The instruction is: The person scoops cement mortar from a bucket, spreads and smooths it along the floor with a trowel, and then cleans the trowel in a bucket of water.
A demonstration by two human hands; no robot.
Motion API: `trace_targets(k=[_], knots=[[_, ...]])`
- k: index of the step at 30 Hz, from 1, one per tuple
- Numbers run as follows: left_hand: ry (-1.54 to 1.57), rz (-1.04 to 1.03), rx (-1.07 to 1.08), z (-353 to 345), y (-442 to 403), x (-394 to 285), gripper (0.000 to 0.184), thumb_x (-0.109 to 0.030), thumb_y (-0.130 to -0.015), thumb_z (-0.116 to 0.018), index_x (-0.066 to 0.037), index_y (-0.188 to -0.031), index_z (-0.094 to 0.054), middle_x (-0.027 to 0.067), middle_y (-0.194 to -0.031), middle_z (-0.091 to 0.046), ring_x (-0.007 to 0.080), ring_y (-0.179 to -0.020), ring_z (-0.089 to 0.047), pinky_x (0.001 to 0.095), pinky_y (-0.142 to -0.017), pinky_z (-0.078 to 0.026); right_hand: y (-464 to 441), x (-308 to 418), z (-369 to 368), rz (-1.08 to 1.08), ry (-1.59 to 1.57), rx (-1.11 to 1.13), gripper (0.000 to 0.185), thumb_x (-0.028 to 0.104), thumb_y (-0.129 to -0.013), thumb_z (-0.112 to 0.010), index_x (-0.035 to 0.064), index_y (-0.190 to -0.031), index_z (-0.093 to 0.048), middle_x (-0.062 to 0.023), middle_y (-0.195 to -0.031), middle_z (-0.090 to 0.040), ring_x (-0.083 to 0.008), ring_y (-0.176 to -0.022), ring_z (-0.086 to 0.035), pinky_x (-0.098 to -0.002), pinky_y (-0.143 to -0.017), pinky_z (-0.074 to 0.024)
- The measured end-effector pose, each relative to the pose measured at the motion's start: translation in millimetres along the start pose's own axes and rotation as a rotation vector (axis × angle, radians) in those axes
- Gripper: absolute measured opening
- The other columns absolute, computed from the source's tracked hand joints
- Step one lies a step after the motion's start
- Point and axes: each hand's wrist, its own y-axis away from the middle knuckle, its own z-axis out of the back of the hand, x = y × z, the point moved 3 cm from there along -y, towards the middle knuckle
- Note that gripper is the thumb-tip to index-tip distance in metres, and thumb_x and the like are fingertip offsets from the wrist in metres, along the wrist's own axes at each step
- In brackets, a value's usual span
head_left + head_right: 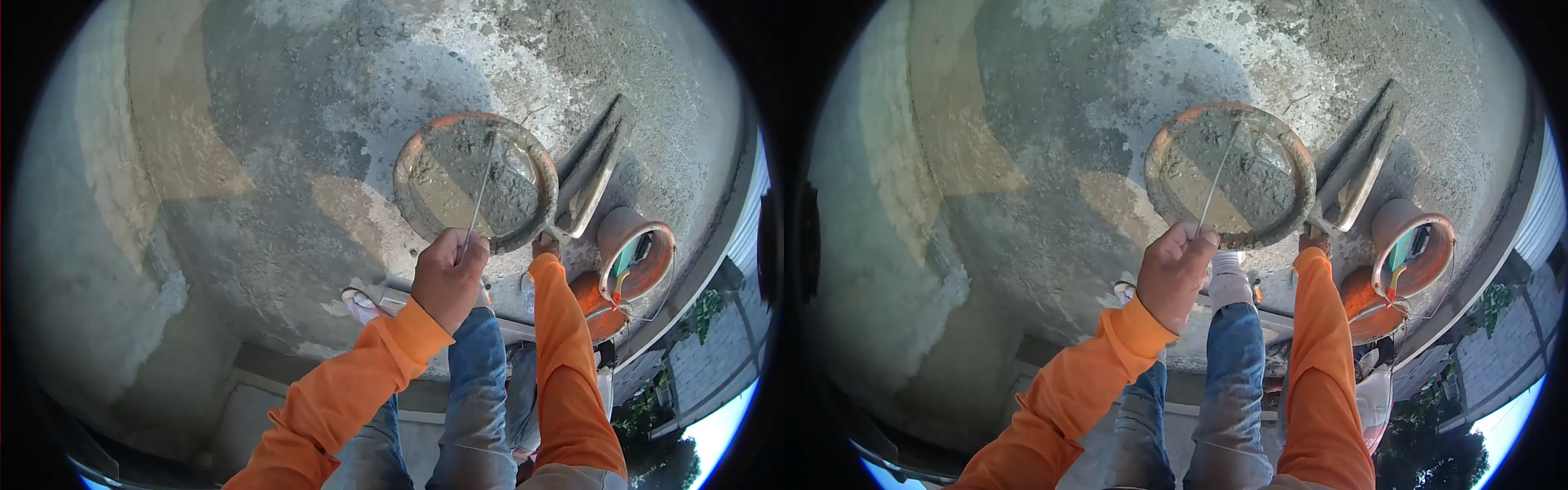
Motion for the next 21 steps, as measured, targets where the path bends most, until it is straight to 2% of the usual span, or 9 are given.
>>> trace_targets(k=[2,4,6,10,14,16,17,19,21], knots=[[0.008,0.029,-0.007,9.8,11.8,-3.6,0.021,-0.023,-0.087,-0.052,-0.002,-0.085,-0.053,-0.0041,-0.065,-0.047,0.0016,-0.058,-0.039,0.0188,-0.050,-0.033,-25.2,-6.6,-18.5,-0.025,-0.179,-0.006,0.064,0.036,-0.066,-0.063,0.0039,-0.118,-0.045,-0.0160,-0.115,-0.054,-0.0304,-0.106,-0.052,-0.0378,-0.088,-0.0428],[-0.005,-0.156,-0.090,18.5,16.4,11.0,0.019,-0.017,-0.087,-0.050,0.001,-0.082,-0.052,-0.0030,-0.060,-0.045,0.0028,-0.055,-0.037,0.0220,-0.048,-0.033,-7.5,-14.3,-16.2,0.262,-0.279,-0.050,0.063,0.034,-0.065,-0.063,0.0047,-0.117,-0.045,-0.0164,-0.111,-0.056,-0.0323,-0.103,-0.054,-0.0386,-0.087,-0.0430],[0.057,-0.114,-0.109,35.2,25.6,4.5,0.019,-0.017,-0.087,-0.050,0.000,-0.083,-0.052,-0.0026,-0.061,-0.046,0.0027,-0.056,-0.039,0.0215,-0.049,-0.034,-53.0,-35.0,-62.0,0.306,0.007,-0.047,0.061,0.031,-0.063,-0.063,0.0071,-0.117,-0.046,-0.0164,-0.110,-0.057,-0.0332,-0.099,-0.055,-0.0386,-0.085,-0.0433],[0.257,-0.064,-0.194,65.1,40.7,-9.2,0.015,-0.018,-0.086,-0.053,-0.002,-0.087,-0.053,-0.0042,-0.066,-0.045,0.0033,-0.056,-0.037,0.0188,-0.051,-0.032,58.5,-16.2,1.9,0.349,0.020,0.124,0.053,0.028,-0.056,-0.068,0.0068,-0.103,-0.056,-0.0149,-0.096,-0.062,-0.0309,-0.091,-0.059,-0.0383,-0.082,-0.0449],[0.583,0.073,-0.460,121.6,67.7,-14.3,0.008,-0.015,-0.080,-0.055,-0.007,-0.081,-0.052,-0.0032,-0.056,-0.040,0.0079,-0.048,-0.037,0.0232,-0.049,-0.033,83.0,-19.4,33.9,0.436,0.060,0.112,0.044,0.026,-0.056,-0.069,0.0062,-0.094,-0.059,-0.0120,-0.089,-0.063,-0.0269,-0.084,-0.060,-0.0369,-0.080,-0.0458],[0.665,0.060,-0.525,164.4,81.5,-7.6,0.013,-0.015,-0.079,-0.055,-0.004,-0.086,-0.052,-0.0019,-0.056,-0.036,0.0104,-0.046,-0.036,0.0258,-0.049,-0.035,81.9,-20.8,39.5,0.720,-0.111,0.264,0.030,0.013,-0.063,-0.065,0.0042,-0.090,-0.057,-0.0109,-0.079,-0.060,-0.0200,-0.065,-0.060,-0.0336,-0.060,-0.0505],[0.724,0.046,-0.570,186.3,88.8,-6.0,0.013,-0.015,-0.078,-0.055,-0.005,-0.085,-0.052,-0.0016,-0.055,-0.034,0.0109,-0.045,-0.035,0.0273,-0.050,-0.036,95.3,-13.3,58.2,0.743,-0.103,0.252,0.030,0.013,-0.063,-0.065,0.0042,-0.090,-0.057,-0.0109,-0.079,-0.060,-0.0200,-0.065,-0.060,-0.0336,-0.060,-0.0505],[0.822,0.058,-0.677,226.4,106.0,-7.1,0.009,-0.014,-0.077,-0.055,-0.007,-0.079,-0.049,-0.0021,-0.051,-0.031,0.0120,-0.044,-0.034,0.0301,-0.051,-0.037,149.9,-0.9,96.7,0.557,-0.372,0.656,0.028,0.002,-0.068,-0.062,0.0046,-0.093,-0.050,-0.0075,-0.071,-0.055,-0.0157,-0.060,-0.056,-0.0294,-0.049,-0.0483],[0.885,0.071,-0.778,273.2,117.2,-9.5,0.008,-0.013,-0.076,-0.054,-0.009,-0.073,-0.047,-0.0029,-0.047,-0.029,0.0131,-0.042,-0.033,0.0322,-0.051,-0.037,156.4,8.1,109.9,0.670,-0.417,0.689,0.030,0.000,-0.068,-0.063,0.0048,-0.094,-0.049,-0.0080,-0.069,-0.054,-0.0156,-0.056,-0.056,-0.0280,-0.046,-0.0487]])
